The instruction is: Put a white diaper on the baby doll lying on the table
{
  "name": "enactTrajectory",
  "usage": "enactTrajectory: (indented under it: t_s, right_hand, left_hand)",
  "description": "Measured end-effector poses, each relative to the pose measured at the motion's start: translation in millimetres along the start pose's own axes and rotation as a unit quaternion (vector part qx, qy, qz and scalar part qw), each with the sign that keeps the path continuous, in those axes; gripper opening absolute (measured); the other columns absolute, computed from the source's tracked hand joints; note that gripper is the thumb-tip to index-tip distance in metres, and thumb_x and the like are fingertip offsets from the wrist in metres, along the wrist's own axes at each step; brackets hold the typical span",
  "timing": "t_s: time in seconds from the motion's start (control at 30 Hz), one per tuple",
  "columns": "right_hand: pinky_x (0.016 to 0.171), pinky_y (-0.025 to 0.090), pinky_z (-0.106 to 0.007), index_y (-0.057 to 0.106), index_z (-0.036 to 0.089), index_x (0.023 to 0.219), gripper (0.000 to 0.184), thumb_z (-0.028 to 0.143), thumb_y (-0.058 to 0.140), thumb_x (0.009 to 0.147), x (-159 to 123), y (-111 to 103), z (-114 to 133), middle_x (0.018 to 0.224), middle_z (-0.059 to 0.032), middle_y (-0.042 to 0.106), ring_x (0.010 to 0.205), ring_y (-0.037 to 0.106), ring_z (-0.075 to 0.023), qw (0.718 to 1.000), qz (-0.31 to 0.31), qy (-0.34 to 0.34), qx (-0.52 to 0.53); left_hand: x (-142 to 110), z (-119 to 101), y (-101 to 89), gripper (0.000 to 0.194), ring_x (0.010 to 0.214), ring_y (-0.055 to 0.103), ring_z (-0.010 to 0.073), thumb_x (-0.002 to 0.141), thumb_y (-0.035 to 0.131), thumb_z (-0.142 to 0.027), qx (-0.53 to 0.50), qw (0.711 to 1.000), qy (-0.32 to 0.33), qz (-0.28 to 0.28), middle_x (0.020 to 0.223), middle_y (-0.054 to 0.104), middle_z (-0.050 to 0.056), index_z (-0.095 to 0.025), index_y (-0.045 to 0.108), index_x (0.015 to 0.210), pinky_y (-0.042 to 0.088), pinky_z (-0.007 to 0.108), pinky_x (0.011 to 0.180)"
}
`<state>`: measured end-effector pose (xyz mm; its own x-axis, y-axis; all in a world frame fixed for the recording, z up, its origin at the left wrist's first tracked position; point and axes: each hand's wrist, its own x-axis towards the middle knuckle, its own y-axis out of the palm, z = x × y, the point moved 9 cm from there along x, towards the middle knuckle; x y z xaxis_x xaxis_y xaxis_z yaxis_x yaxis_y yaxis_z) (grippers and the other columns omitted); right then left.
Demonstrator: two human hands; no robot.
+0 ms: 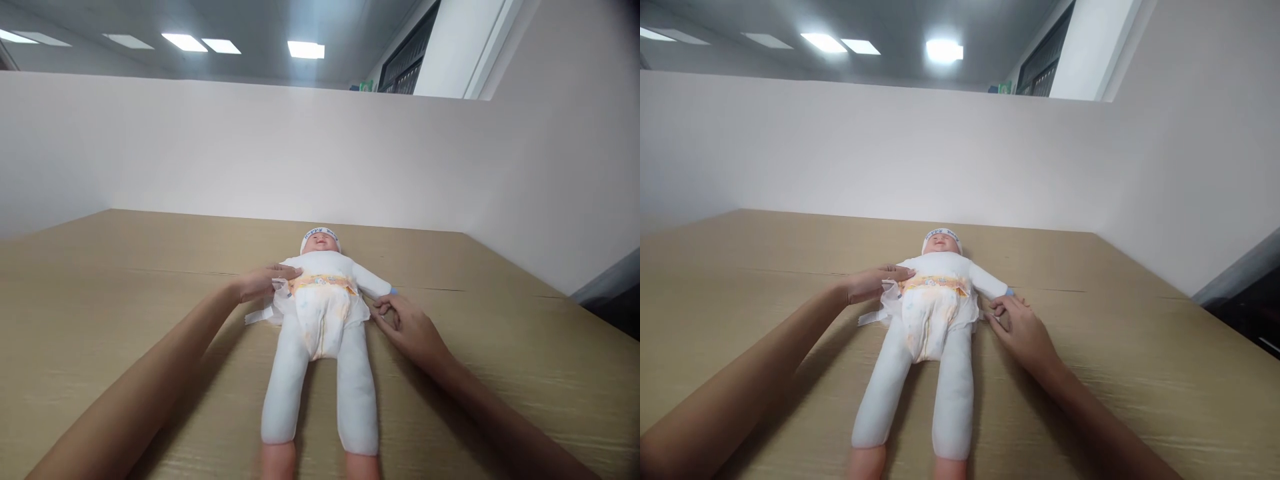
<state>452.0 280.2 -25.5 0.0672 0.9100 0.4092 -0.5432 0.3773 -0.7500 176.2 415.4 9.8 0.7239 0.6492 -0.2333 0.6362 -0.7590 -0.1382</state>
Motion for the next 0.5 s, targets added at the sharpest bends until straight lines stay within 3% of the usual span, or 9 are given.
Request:
enactTrajectory:
  t_s: [0.1, 0.17, 0.23, 0.3, 0.43, 0.5]
  right_hand:
    - [0.073, 0.046, -0.035, 0.068, 0.024, 0.098, 0.027, 0.050, 0.061, 0.099, -3.9, 0.7, -8.4, 0.085, -0.0021, 0.068, 0.078, 0.063, -0.0232, 0.999, 0.001, 0.012, -0.043]
    - [0.070, 0.044, -0.034, 0.067, 0.025, 0.095, 0.027, 0.051, 0.062, 0.098, -2.2, 3.1, -11.7, 0.080, -0.0007, 0.065, 0.078, 0.063, -0.0236, 0.998, 0.011, 0.030, -0.048]
    - [0.069, 0.043, -0.034, 0.066, 0.025, 0.093, 0.029, 0.054, 0.063, 0.098, -1.2, 5.4, -14.3, 0.077, -0.0001, 0.065, 0.076, 0.063, -0.0235, 0.998, 0.018, 0.047, -0.041]
    - [0.069, 0.043, -0.034, 0.065, 0.025, 0.091, 0.032, 0.057, 0.063, 0.097, -2.2, 6.4, -18.4, 0.076, -0.0003, 0.067, 0.075, 0.064, -0.0234, 0.997, 0.018, 0.069, -0.029]
    - [0.068, 0.042, -0.034, 0.063, 0.025, 0.089, 0.034, 0.060, 0.066, 0.093, -5.3, 8.1, -24.7, 0.074, 0.0000, 0.069, 0.073, 0.065, -0.0232, 0.995, 0.013, 0.102, -0.005]
    - [0.066, 0.039, -0.033, 0.061, 0.026, 0.085, 0.034, 0.059, 0.067, 0.091, -5.3, 10.2, -25.6, 0.070, 0.0014, 0.066, 0.068, 0.062, -0.0223, 0.993, 0.022, 0.114, 0.001]
  left_hand:
    - [-8.2, -17.8, -12.9, 0.058, 0.087, 0.069, 0.0249, 0.082, 0.080, -0.072, 0.181, 0.978, -0.013, -0.103, 0.103, 0.078, 0.008, -0.020, 0.074, 0.106, 0.049, 0.034, 0.074]
    - [-17.8, -43.0, -12.6, 0.054, 0.101, 0.070, 0.0299, 0.090, 0.072, -0.066, 0.303, 0.932, 0.022, -0.200, 0.117, 0.077, 0.010, -0.021, 0.067, 0.120, 0.051, 0.039, 0.083]
    - [-29.9, -77.0, 7.7, 0.043, 0.120, 0.065, 0.0341, 0.099, 0.062, -0.055, 0.402, 0.871, 0.105, -0.263, 0.131, 0.074, 0.013, -0.021, 0.063, 0.125, 0.050, 0.047, 0.099]
    - [-38.7, -104.9, 40.9, 0.029, 0.127, 0.062, 0.0337, 0.104, 0.054, -0.044, 0.452, 0.834, 0.183, -0.260, 0.133, 0.073, 0.011, -0.022, 0.064, 0.120, 0.048, 0.051, 0.106]
    - [-36.6, -129.6, 90.2, 0.026, 0.118, 0.066, 0.0283, 0.108, 0.048, -0.040, 0.433, 0.850, 0.237, -0.183, 0.127, 0.074, 0.007, -0.024, 0.067, 0.115, 0.052, 0.045, 0.100]
    - [-28.2, -130.8, 108.0, 0.028, 0.122, 0.065, 0.0285, 0.108, 0.051, -0.043, 0.447, 0.842, 0.262, -0.151, 0.130, 0.073, 0.008, -0.023, 0.068, 0.118, 0.050, 0.046, 0.105]
